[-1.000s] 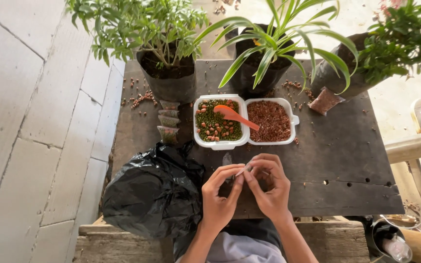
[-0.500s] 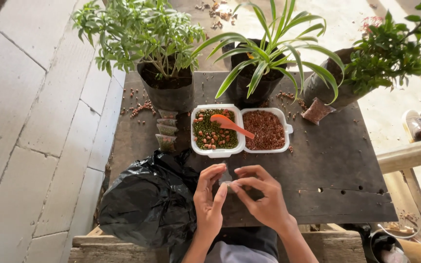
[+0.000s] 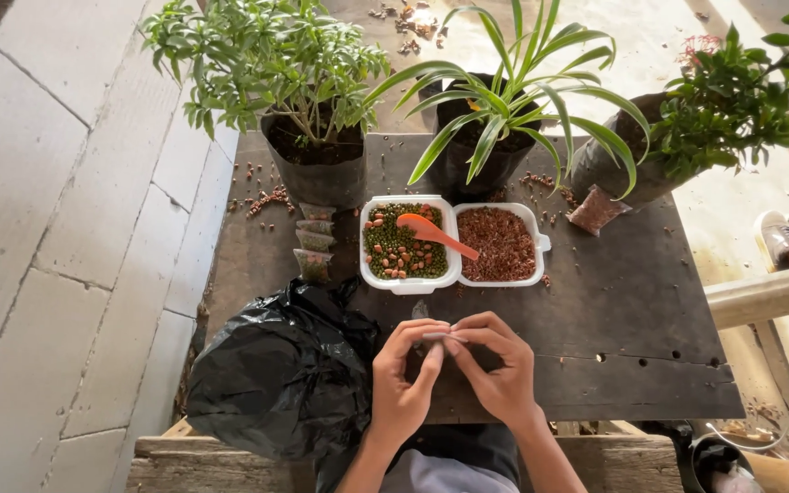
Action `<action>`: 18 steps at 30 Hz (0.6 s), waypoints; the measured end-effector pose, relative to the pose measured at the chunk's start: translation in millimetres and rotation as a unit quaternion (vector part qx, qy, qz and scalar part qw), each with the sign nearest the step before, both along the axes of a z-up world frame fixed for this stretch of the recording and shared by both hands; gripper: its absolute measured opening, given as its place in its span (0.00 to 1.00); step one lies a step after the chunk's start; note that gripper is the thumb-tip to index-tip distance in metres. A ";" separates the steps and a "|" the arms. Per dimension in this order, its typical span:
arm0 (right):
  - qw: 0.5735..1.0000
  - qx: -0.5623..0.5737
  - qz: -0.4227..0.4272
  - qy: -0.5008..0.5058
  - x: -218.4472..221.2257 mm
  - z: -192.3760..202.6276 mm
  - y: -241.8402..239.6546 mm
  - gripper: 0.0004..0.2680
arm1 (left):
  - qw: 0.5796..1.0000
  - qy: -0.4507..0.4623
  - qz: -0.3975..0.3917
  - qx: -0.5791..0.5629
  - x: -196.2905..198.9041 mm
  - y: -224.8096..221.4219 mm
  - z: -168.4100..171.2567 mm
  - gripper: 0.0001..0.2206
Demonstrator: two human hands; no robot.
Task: Packaging small portions of seeds or snacks into plastic bags using a spoon
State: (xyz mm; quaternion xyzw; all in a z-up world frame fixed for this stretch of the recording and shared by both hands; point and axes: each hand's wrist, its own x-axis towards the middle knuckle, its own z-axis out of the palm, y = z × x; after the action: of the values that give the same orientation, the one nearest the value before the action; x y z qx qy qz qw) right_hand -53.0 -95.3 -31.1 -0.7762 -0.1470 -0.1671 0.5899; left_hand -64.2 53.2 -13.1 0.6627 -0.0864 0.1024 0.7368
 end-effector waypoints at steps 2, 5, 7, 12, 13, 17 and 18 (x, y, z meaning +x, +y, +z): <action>1.000 0.013 -0.005 0.008 -0.7 -0.2 0.0 0.02 | 1.000 0.002 0.010 0.011 -0.1 -0.6 -3.9 0.06; 0.999 0.025 -0.019 0.015 -1.6 0.0 -0.5 0.03 | 1.000 0.021 0.012 -0.010 -0.6 -2.7 -3.5 0.06; 0.999 0.026 -0.028 0.014 -1.5 0.3 -1.2 0.03 | 0.998 0.040 0.005 -0.042 -0.7 -3.5 -3.0 0.07; 0.999 0.036 0.007 0.022 -1.9 7.7 -0.5 0.03 | 0.996 0.012 -0.019 -0.085 -1.8 -2.4 -5.6 0.07; 0.999 0.037 0.006 0.021 -1.4 7.3 -0.4 0.03 | 0.996 0.010 -0.020 -0.084 -1.1 -2.9 -6.3 0.07; 0.999 0.033 0.000 0.016 -1.6 4.5 -1.7 0.03 | 0.998 0.019 0.005 -0.060 -0.8 -4.4 -10.0 0.06; 0.999 0.030 -0.005 0.013 -1.6 3.9 -2.1 0.04 | 0.999 0.019 0.011 -0.044 -0.7 -4.4 -10.7 0.06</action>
State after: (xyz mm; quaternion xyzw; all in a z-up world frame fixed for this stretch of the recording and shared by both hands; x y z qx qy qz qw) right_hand -54.6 -97.4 -27.2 -0.7610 -0.1307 -0.1644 0.6139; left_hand -64.9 48.8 -23.8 0.6324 -0.0602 0.1016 0.7656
